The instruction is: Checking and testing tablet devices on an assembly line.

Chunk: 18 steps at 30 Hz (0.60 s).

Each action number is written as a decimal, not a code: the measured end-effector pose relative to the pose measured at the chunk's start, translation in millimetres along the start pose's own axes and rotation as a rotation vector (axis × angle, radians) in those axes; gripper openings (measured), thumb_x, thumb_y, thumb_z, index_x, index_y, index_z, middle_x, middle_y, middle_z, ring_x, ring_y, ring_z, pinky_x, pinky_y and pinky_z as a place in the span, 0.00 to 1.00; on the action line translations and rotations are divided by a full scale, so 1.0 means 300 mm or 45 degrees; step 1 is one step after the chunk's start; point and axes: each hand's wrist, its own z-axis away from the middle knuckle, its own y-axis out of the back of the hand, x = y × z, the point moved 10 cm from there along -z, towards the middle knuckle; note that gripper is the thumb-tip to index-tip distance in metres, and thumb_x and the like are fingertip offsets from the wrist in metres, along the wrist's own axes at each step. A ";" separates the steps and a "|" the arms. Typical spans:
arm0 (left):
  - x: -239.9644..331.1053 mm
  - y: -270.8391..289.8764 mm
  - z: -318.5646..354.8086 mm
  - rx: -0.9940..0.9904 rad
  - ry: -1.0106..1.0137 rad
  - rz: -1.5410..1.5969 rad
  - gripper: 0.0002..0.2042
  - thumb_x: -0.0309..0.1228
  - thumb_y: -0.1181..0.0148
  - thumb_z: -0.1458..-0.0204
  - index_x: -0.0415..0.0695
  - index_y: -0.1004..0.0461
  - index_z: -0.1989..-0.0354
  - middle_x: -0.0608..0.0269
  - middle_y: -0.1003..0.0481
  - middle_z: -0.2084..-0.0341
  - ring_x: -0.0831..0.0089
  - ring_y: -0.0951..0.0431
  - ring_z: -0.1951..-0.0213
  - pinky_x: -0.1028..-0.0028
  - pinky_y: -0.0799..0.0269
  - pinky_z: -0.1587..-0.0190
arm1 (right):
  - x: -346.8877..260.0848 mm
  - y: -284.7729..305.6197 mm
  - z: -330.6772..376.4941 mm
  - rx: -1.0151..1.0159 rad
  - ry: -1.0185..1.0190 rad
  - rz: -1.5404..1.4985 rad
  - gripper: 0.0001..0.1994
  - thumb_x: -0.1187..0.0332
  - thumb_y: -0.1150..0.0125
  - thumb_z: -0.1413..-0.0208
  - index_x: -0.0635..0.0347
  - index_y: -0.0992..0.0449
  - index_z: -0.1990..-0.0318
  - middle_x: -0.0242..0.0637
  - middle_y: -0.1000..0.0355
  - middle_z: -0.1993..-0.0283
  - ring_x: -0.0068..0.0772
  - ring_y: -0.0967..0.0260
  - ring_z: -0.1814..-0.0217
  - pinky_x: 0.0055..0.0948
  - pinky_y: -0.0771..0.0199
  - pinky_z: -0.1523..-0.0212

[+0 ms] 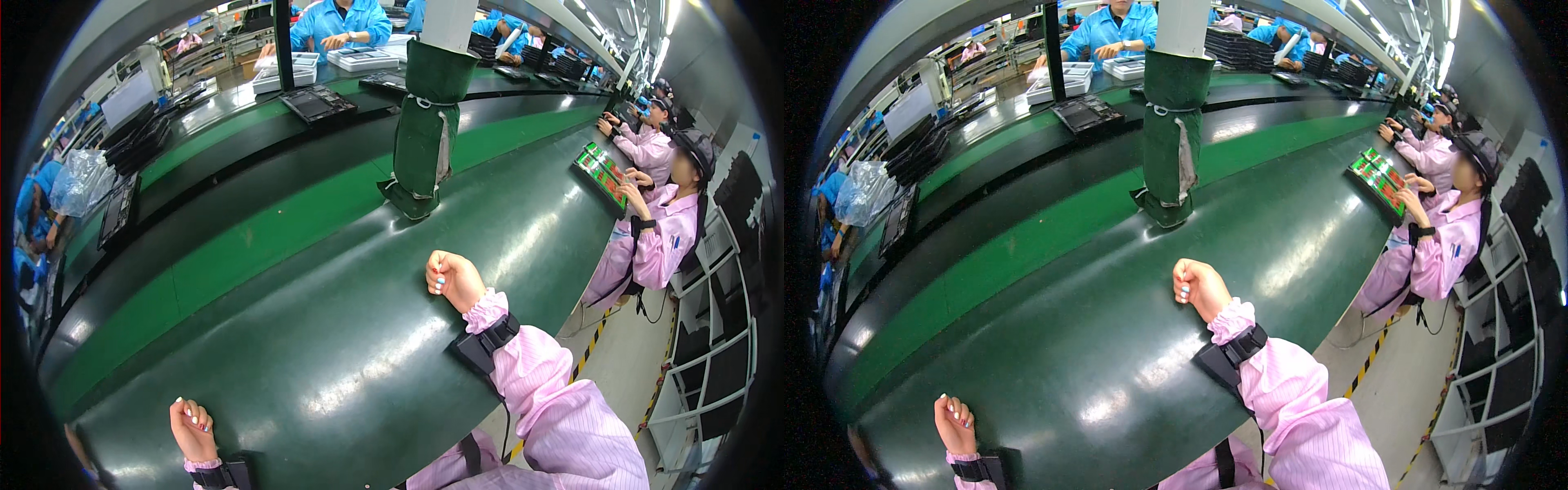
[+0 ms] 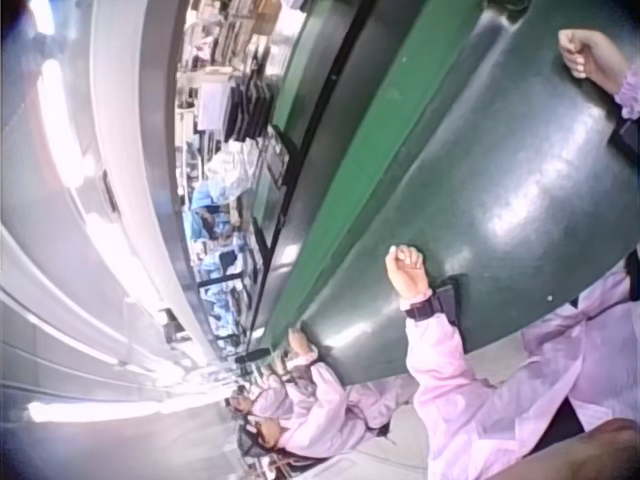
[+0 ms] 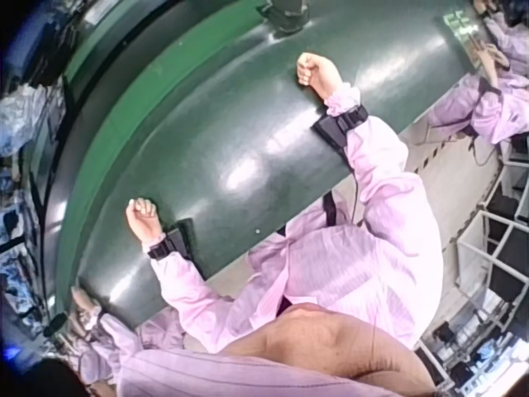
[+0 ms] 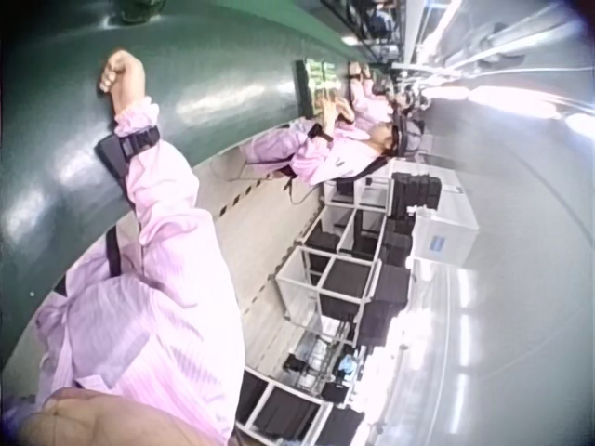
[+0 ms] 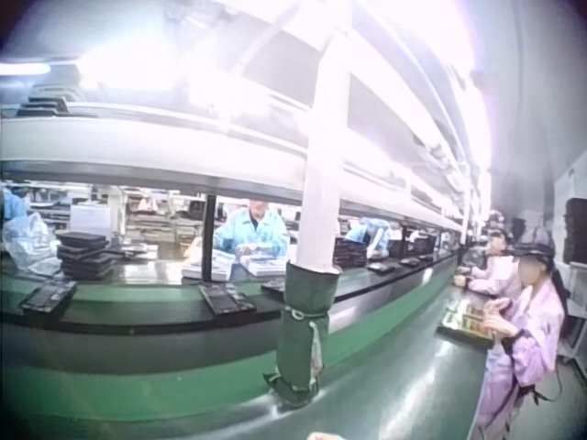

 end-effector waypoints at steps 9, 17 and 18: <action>-0.003 0.011 -0.003 0.011 -0.002 0.021 0.14 0.35 0.58 0.48 0.49 0.45 0.85 0.72 0.47 0.91 0.82 0.48 0.89 0.80 0.53 0.86 | 0.003 0.002 -0.003 -0.018 0.007 0.003 0.04 0.72 0.61 0.58 0.57 0.43 0.82 0.26 0.49 0.86 0.20 0.53 0.84 0.21 0.49 0.80; 0.003 0.011 -0.003 0.011 -0.028 0.016 0.13 0.34 0.58 0.48 0.48 0.44 0.84 0.72 0.47 0.90 0.82 0.48 0.89 0.80 0.54 0.86 | 0.004 0.005 -0.003 -0.006 0.012 -0.002 0.04 0.72 0.61 0.58 0.57 0.42 0.82 0.26 0.49 0.86 0.20 0.52 0.84 0.21 0.49 0.80; 0.001 0.015 -0.002 0.028 -0.023 0.022 0.13 0.34 0.58 0.48 0.48 0.44 0.84 0.72 0.47 0.90 0.82 0.48 0.89 0.80 0.54 0.86 | 0.002 0.003 -0.002 -0.018 0.015 0.002 0.04 0.72 0.61 0.58 0.57 0.42 0.82 0.26 0.49 0.86 0.20 0.52 0.84 0.21 0.49 0.80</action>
